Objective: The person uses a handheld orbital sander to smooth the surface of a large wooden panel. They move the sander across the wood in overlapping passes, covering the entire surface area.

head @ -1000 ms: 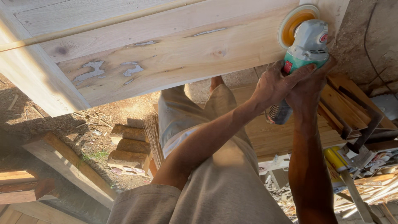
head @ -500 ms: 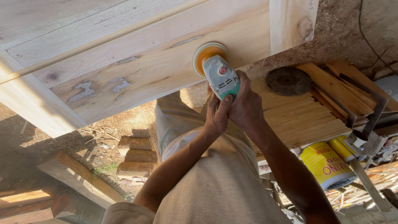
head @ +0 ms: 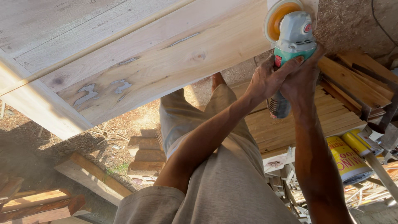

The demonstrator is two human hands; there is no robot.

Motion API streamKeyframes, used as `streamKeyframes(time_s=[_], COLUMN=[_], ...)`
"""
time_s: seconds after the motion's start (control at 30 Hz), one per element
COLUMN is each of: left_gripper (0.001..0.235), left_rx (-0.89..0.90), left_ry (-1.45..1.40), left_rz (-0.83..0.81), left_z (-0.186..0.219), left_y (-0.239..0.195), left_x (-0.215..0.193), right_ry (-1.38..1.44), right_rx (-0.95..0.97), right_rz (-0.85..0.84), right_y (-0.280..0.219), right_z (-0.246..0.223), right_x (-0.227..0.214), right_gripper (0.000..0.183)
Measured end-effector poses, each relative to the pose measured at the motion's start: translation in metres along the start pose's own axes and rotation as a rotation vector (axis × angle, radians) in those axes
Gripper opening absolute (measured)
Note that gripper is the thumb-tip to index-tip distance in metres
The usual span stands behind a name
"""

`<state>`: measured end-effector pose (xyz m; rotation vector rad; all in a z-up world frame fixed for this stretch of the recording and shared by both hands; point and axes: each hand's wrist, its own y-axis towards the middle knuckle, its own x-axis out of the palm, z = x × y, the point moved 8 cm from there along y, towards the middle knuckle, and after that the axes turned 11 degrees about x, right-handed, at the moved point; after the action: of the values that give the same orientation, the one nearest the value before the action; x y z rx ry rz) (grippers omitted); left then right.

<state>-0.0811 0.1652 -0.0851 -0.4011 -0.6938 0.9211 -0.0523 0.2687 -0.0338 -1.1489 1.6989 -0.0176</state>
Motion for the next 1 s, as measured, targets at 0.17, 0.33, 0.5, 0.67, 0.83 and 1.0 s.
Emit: streamKeyframes(time_s=[0.17,0.33,0.5,0.67,0.83,1.0], left_gripper=[0.071,0.059,0.052,0.056,0.057,0.055], left_rx=[-0.013,0.058,0.095,0.086,0.138,0.194], left_ry=[0.079,0.065,-0.114,-0.233,-0.354,-0.306], left_rz=[-0.034,-0.005,0.043,0.100,0.159,0.212], left_z=[-0.001,0.008,0.016,0.010,0.009,0.012], left_y=[-0.028,-0.078,-0.126,-0.165,-0.204,-0.237], left_x=[-0.030,-0.087,-0.139,-0.182,-0.228,-0.271], right_ry=[0.018,0.082,0.005,-0.063,-0.076,-0.085], right_rx=[0.055,0.011,0.019,-0.017,-0.208,-0.263], right_rz=[0.031,-0.028,-0.129,-0.195,-0.193,-0.252], right_y=[-0.032,-0.075,-0.106,-0.134,-0.167,-0.192], right_z=[-0.012,-0.056,-0.096,-0.130,-0.178,-0.210], right_x=[0.022,0.066,0.113,0.149,0.180,0.213], right_gripper=[0.090,0.094,0.097,0.103,0.113,0.111])
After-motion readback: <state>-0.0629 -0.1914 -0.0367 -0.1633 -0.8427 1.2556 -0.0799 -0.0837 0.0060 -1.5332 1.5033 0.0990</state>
